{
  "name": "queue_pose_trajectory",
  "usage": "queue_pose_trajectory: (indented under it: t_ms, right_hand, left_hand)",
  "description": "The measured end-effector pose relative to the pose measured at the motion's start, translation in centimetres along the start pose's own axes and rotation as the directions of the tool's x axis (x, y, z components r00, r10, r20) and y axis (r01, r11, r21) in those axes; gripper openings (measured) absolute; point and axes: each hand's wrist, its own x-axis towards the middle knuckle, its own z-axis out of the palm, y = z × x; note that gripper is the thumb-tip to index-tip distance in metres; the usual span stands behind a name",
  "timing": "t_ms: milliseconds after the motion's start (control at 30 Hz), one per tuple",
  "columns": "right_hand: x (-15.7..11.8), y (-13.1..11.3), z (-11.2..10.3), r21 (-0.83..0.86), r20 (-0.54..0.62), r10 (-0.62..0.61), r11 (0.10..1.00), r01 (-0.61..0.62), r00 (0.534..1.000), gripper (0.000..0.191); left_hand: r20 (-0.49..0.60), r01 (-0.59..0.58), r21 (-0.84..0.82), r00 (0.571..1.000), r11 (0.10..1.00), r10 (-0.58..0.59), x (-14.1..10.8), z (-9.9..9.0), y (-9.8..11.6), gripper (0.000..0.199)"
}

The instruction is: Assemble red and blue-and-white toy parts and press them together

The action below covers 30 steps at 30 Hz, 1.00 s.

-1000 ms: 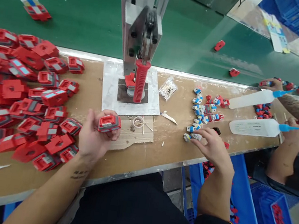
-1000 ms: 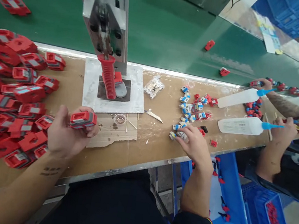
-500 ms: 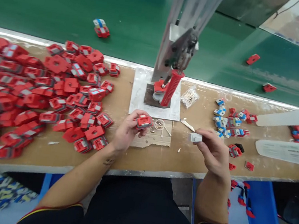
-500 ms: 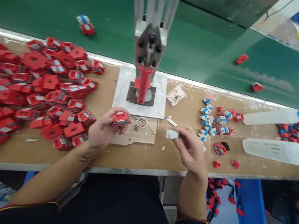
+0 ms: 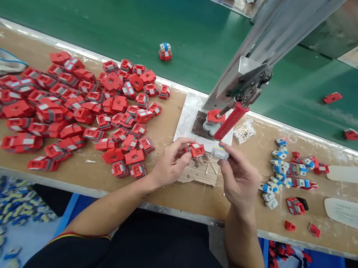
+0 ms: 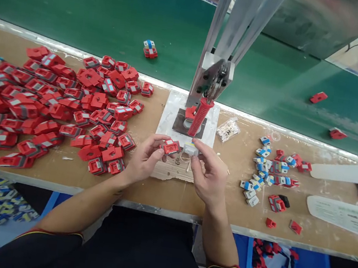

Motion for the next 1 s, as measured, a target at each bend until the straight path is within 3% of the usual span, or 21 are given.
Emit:
queue_pose_trajectory:
  t_ms: [133,267,433,600,733,900,1000]
  right_hand:
    - [0.1,-1.0,0.2,-0.277,0.011,-0.203,0.940,0.198,0.979,0.043]
    - [0.3,-1.8,0.5,-0.308,0.079,-0.251,0.914,0.263,0.965,0.043]
    - [0.2,-2.2,0.4,-0.201,0.087,-0.271,0.938,0.283,0.959,0.045]
    - [0.5,-2.3,-0.2,-0.101,0.215,-0.338,0.926,0.365,0.916,0.048]
    - [0.8,-2.4,-0.4,-0.083,0.324,-0.352,0.914,0.397,0.878,0.049]
    - [1.0,-2.8,-0.5,-0.113,0.388,-0.368,0.891,0.440,0.845,0.056]
    - [0.7,-2.9,-0.1,-0.136,0.389,-0.395,0.869,0.476,0.832,0.066]
  left_hand:
    - [-0.055,-0.068,0.136,0.996,0.988,0.076,-0.4,0.2,0.4,0.035]
    - [-0.065,-0.086,0.151,0.993,0.985,0.097,-0.5,0.1,0.9,0.031]
    - [0.002,0.111,-0.086,0.994,0.990,-0.111,0.2,-0.4,1.4,0.031]
    - [0.179,0.343,-0.228,0.935,0.911,-0.307,0.8,-0.5,1.8,0.038]
    - [0.204,0.363,-0.057,0.916,0.930,-0.345,0.9,-0.3,2.5,0.044]
    - [0.152,0.218,0.167,0.958,0.962,-0.243,1.0,-0.1,3.1,0.052]
    - [0.067,0.223,0.197,0.969,0.955,-0.240,0.9,0.2,3.0,0.054]
